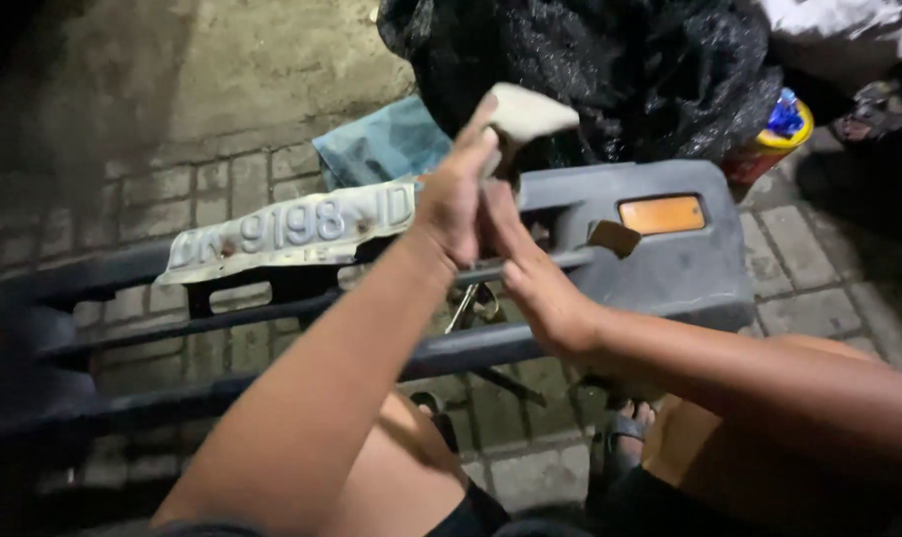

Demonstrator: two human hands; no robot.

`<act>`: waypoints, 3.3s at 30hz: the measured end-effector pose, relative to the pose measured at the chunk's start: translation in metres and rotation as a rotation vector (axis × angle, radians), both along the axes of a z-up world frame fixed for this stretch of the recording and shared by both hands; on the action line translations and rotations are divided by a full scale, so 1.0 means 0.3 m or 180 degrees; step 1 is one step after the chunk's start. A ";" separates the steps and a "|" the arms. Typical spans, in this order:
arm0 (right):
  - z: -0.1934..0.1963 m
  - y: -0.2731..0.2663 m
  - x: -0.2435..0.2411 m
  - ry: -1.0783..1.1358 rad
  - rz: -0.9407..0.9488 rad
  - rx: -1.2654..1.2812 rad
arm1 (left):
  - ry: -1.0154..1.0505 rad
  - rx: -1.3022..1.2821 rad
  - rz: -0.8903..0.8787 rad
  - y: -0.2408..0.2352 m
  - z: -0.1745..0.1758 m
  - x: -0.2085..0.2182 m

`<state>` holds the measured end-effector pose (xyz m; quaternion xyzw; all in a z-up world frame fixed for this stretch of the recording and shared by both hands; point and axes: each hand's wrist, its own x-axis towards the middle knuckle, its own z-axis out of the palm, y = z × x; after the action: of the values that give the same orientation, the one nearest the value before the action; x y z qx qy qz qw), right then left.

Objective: The person scrubs a detached car bumper with a white cloth and a small brush. They focus on the license plate area and the grille, wiping and scrubbing the surfaces to remove dirt.

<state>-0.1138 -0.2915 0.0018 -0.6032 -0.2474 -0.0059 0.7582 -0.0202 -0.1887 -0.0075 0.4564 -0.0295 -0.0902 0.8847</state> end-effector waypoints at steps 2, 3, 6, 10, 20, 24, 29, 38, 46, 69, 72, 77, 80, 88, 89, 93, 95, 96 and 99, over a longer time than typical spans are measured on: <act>0.053 -0.067 -0.034 -0.1286 0.0163 -0.1731 | 0.0435 -0.1200 -0.0581 0.069 -0.048 0.103; 0.069 -0.087 -0.021 -0.1301 0.0157 -0.1725 | 0.0420 -0.1192 -0.0584 0.061 -0.047 0.091; 0.099 -0.143 0.046 -0.2083 -0.0567 -0.1774 | 0.0951 -0.0919 -0.0512 0.009 -0.034 0.018; 0.081 -0.216 0.189 -0.2549 -0.0945 -0.2761 | 0.1167 -0.0810 -0.1004 -0.149 -0.041 -0.144; -0.045 -0.286 0.286 0.0959 -0.0823 0.0227 | 0.0982 0.1283 0.0015 -0.079 0.144 -0.220; -0.170 -0.113 0.143 0.0486 -0.0519 0.0261 | 0.0199 0.1709 0.0789 -0.150 -0.039 -0.173; -0.187 -0.030 -0.067 0.1660 -0.0299 -0.0610 | 0.1373 0.1375 0.0369 -0.098 0.040 -0.238; 0.260 -0.175 -0.141 -0.0404 0.2167 -0.2531 | 0.1078 0.1311 0.1281 0.290 0.120 0.020; -0.070 -0.450 0.131 0.0527 0.0407 -0.5488 | 0.0178 0.4783 0.1630 0.600 -0.233 0.223; -0.245 -0.373 0.261 0.0524 -0.0259 -0.7214 | 0.0431 0.5877 -0.1570 0.708 0.024 0.094; -0.255 -0.365 0.272 0.0602 -0.0231 -0.7447 | -0.0152 0.5594 0.0393 0.822 -0.124 0.159; -0.138 -0.295 0.252 0.0474 -0.0262 -0.7213 | 0.0742 0.5163 0.0260 0.693 -0.062 0.090; -0.114 -0.261 0.254 0.0309 -0.0286 -0.6992 | -0.0223 0.6150 -0.1168 0.647 -0.079 0.082; -0.166 -0.253 0.323 -0.0515 -0.0379 -0.6139 | -0.0141 0.5048 0.0357 0.720 -0.083 0.075; -0.177 -0.252 0.343 -0.0633 -0.0619 -0.5631 | -0.0653 0.5228 0.0999 0.747 -0.119 0.100; -0.320 -0.353 0.474 -0.1775 -0.1191 -0.5420 | 0.0769 0.4891 -0.0191 0.648 -0.026 0.038; -0.383 -0.406 0.536 -0.2174 -0.1452 -0.5137 | -0.0084 0.5962 -0.0320 0.672 -0.147 0.105; -0.377 -0.379 0.533 -0.2143 -0.1468 -0.5177 | -0.0116 0.5937 -0.0355 0.672 -0.159 0.112; -0.396 -0.260 0.517 -0.1468 -0.0811 -0.4794 | -0.0324 0.5881 -0.0202 0.680 -0.160 0.110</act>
<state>0.0413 -0.3695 -0.1171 -0.9606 -0.2647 -0.0485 0.0700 0.0129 0.0154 -0.0556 0.9830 0.0028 -0.0818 0.1643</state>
